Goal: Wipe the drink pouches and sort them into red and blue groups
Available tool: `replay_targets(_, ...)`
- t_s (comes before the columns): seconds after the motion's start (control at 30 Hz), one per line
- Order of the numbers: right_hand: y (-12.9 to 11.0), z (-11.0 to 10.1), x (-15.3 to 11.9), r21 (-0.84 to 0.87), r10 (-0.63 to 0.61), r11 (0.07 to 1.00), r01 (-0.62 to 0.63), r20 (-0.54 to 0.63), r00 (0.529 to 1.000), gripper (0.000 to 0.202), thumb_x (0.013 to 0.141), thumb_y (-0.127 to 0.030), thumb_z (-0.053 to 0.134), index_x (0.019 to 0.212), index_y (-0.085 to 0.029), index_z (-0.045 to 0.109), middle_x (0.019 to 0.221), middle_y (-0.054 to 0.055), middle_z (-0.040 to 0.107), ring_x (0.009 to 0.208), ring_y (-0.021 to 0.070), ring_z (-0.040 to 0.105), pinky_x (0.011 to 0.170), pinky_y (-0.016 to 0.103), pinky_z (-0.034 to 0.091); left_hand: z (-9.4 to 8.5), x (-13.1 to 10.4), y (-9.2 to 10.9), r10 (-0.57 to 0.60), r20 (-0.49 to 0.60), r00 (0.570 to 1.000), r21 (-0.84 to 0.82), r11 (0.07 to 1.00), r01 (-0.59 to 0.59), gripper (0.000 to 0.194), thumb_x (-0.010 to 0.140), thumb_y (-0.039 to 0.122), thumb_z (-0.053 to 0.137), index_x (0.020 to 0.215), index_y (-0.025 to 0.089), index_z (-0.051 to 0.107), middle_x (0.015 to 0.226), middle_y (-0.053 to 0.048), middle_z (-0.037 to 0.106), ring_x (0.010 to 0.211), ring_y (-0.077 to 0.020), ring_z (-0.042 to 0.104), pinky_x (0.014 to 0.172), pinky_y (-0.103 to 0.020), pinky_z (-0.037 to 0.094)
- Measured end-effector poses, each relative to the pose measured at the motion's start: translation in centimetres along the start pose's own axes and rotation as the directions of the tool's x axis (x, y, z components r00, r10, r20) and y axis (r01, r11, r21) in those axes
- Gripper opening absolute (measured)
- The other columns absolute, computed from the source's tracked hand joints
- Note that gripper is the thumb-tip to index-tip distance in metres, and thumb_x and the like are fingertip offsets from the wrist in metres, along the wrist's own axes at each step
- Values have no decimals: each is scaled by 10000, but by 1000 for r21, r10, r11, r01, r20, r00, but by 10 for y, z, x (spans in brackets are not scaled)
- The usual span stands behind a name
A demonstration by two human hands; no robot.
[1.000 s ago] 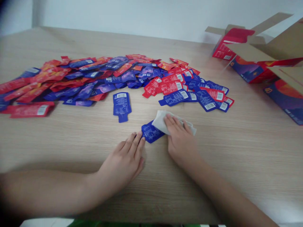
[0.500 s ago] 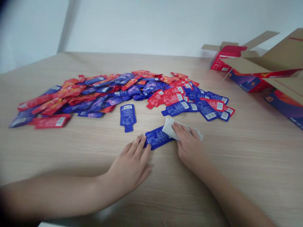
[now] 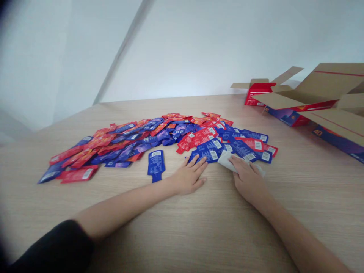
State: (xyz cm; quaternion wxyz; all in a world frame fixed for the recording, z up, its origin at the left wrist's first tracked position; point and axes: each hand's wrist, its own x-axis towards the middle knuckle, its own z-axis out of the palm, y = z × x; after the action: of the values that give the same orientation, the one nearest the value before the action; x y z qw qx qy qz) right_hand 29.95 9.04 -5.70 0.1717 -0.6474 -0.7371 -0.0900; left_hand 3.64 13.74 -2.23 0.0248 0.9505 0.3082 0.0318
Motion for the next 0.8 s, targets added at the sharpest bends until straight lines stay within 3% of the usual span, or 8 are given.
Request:
replay_targets(0.13,-3,1,-4,-56,-11,998,12,26,1000,504,905,-162,325,1368,-164,523,1465,103,509,1359,239,459,1120,480,357,-18,-36,-26,-146,-133,980,117,980,161,640,998,495,344,1547,175,267,1643,-88,112,1508,-339,63,1190,-578,117)
replay_targets(0.2,-4,2,-7,-81,-16,997,19,30,999,508,907,-162,314,1370,-155,523,1465,104,509,1350,240,468,1114,480,363,-21,-68,-45,-355,-169,919,152,912,380,634,994,463,365,1544,159,280,1640,-111,118,1501,-366,78,1179,-586,155)
replay_targets(0.27,-5,2,-9,-111,-26,993,28,18,1000,510,915,-166,301,1375,-135,518,1466,113,506,1338,245,480,1114,482,359,-18,-96,-61,-550,-139,824,156,809,566,615,997,436,353,1522,117,327,1617,-158,195,1488,-385,137,1165,-576,210)
replay_targets(0.37,-4,5,-10,-139,-27,990,28,12,1000,513,917,-167,293,1380,-129,510,1472,112,499,1337,243,480,1122,479,342,-9,-112,-72,-612,-49,789,137,779,612,624,1003,413,331,1545,111,264,1606,-180,212,1476,-378,193,1161,-570,218)
replay_targets(0.47,1,8,-8,-119,16,993,-10,52,999,516,923,-177,282,1393,-164,496,1487,83,485,1353,224,464,1124,462,346,-1,-86,-63,-532,-16,847,58,845,531,649,1006,428,308,1559,104,207,1614,-199,153,1479,-386,171,1156,-600,188)
replay_targets(0.57,8,10,-8,-110,70,992,-61,83,994,520,925,-186,279,1404,-170,483,1490,78,483,1360,222,457,1123,471,351,5,-34,-48,-422,-27,906,-3,907,422,687,997,488,308,1563,116,189,1621,-194,132,1489,-366,151,1161,-588,186)
replay_targets(0.7,13,10,-9,-128,88,989,-80,65,994,531,914,-164,280,1404,-157,485,1492,90,478,1363,232,452,1121,497,351,10,25,-39,-344,-69,937,-33,939,342,715,992,531,291,1561,111,191,1620,-189,155,1486,-353,182,1162,-566,211)
replay_targets(0.8,12,9,-10,-143,72,988,-62,65,995,541,909,-159,283,1413,-156,479,1498,86,470,1364,235,451,1113,499,362,5,41,-46,-302,-126,945,-27,953,301,630,997,515,307,1535,189,296,1620,-112,229,1486,-308,211,1178,-526,206)
